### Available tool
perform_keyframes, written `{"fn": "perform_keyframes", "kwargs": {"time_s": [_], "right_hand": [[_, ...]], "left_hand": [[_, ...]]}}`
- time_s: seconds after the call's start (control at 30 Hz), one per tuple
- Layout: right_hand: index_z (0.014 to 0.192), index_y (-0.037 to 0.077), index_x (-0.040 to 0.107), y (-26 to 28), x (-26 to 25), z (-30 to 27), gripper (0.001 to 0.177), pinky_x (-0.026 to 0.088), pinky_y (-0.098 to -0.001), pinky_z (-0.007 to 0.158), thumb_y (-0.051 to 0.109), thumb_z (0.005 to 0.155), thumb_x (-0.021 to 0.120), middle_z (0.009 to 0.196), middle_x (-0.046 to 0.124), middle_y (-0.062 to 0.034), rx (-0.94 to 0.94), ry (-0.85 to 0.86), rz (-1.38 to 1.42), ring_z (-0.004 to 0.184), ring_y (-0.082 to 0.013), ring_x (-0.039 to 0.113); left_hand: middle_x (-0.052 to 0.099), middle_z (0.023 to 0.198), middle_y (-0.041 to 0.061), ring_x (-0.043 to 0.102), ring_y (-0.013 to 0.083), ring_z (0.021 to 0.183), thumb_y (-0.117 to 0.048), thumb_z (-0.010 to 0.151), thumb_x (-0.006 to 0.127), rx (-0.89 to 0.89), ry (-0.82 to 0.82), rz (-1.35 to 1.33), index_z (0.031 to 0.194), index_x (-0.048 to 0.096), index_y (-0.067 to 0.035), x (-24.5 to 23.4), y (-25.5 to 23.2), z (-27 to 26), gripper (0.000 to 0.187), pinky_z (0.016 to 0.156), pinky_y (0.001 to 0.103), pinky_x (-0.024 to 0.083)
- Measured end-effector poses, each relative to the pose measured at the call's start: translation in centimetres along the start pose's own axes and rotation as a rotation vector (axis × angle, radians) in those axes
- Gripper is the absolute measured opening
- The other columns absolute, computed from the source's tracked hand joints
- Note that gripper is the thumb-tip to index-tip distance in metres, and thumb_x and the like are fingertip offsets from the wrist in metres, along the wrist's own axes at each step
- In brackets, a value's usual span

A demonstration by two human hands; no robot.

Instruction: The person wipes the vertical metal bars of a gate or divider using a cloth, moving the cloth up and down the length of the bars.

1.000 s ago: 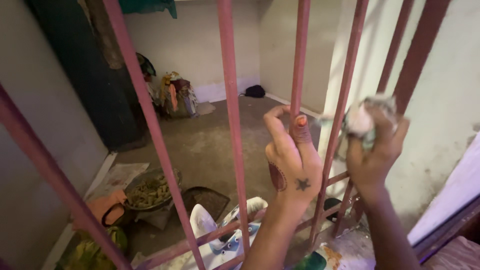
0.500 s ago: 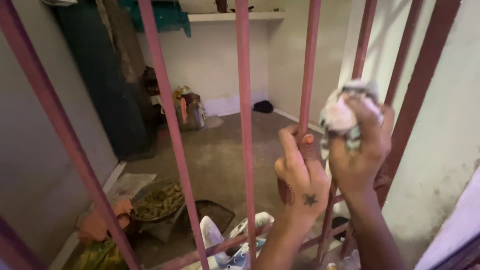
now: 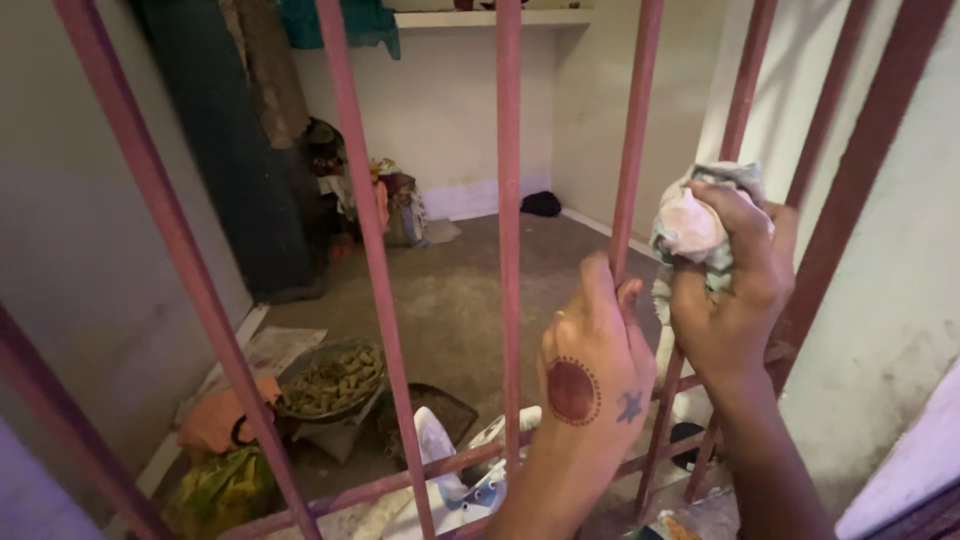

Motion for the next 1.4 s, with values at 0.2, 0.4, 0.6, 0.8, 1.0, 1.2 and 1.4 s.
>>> {"fn": "perform_keyframes", "kwargs": {"time_s": [0.2,0.4,0.6,0.8,1.0,1.2,1.4], "right_hand": [[0.133,0.007,0.061,1.4,-0.3,-5.0,0.052,0.052,-0.0421,0.102,-0.012,0.085,0.058,0.125,0.062,-0.0184,-0.068,-0.044,-0.029,0.120,-0.0395,0.062],[0.136,0.011,0.062,-0.4,-0.4,-7.6,0.054,0.053,-0.0361,0.095,-0.007,0.085,0.063,0.119,0.057,-0.0208,0.051,-0.009,0.002,0.113,-0.0337,0.064],[0.135,0.009,0.059,1.5,0.1,0.9,0.051,0.052,-0.0362,0.097,-0.011,0.088,0.064,0.129,0.065,-0.0155,-0.152,-0.061,-0.122,0.119,-0.0314,0.059],[0.136,0.012,0.061,-0.1,0.2,0.6,0.057,0.052,-0.0364,0.088,-0.009,0.084,0.058,0.118,0.056,-0.0211,0.060,-0.023,-0.036,0.107,-0.0294,0.060],[0.132,0.008,0.058,2.1,-0.3,-5.8,0.059,0.049,-0.0419,0.095,-0.015,0.077,0.064,0.121,0.048,-0.0220,0.069,0.108,-0.048,0.114,-0.0338,0.057],[0.140,0.012,0.054,5.8,-1.1,-2.1,0.050,0.048,-0.0349,0.107,-0.011,0.095,0.058,0.138,0.047,-0.0170,-0.007,-0.008,0.164,0.125,-0.0285,0.054],[0.133,0.009,0.063,9.4,3.1,0.4,0.063,0.051,-0.0410,0.099,-0.017,0.075,0.062,0.120,0.064,-0.0182,-0.085,0.039,0.047,0.113,-0.0351,0.059]], "left_hand": [[0.063,0.072,0.023,0.071,0.0449,0.070,-0.023,0.109,0.046,-0.145,0.018,-0.373,0.106,0.057,0.000,2.1,3.7,-2.9,0.025,0.053,0.048,0.049],[0.062,0.067,0.023,0.067,0.0426,0.063,-0.019,0.108,0.048,-0.185,0.066,-0.383,0.105,0.058,0.002,2.4,4.3,-3.3,0.025,0.054,0.048,0.047],[0.066,0.096,0.031,0.069,0.0449,0.081,-0.002,0.081,0.062,0.138,0.069,0.180,0.123,0.055,0.016,-1.2,-1.4,-1.5,0.047,0.067,0.049,0.056],[0.069,0.120,0.024,0.067,0.0396,0.114,-0.008,0.104,0.062,0.650,-0.368,0.612,0.127,0.059,0.000,-8.5,-9.4,0.0,0.025,0.089,0.047,0.058],[0.068,0.085,0.017,0.075,0.0316,0.074,-0.011,0.107,0.044,0.190,-0.257,0.056,0.142,0.050,0.000,-9.7,-2.8,2.9,0.037,0.064,0.036,0.058],[0.071,0.081,0.014,0.069,0.0274,0.055,-0.015,0.112,0.041,-0.001,-0.242,-0.170,0.112,0.054,-0.004,-7.5,1.3,2.1,0.018,0.049,0.037,0.046],[0.055,0.058,0.014,0.064,0.0272,0.048,-0.017,0.110,0.041,-0.048,-0.215,-0.153,0.113,0.056,-0.006,-7.8,1.0,2.1,0.019,0.046,0.038,0.041]]}}
Point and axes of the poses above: each hand's wrist, its own z-axis towards the middle knuckle, its own x-axis out of the palm, y = z × x, the point moved 10 cm from there along z, towards the middle knuckle
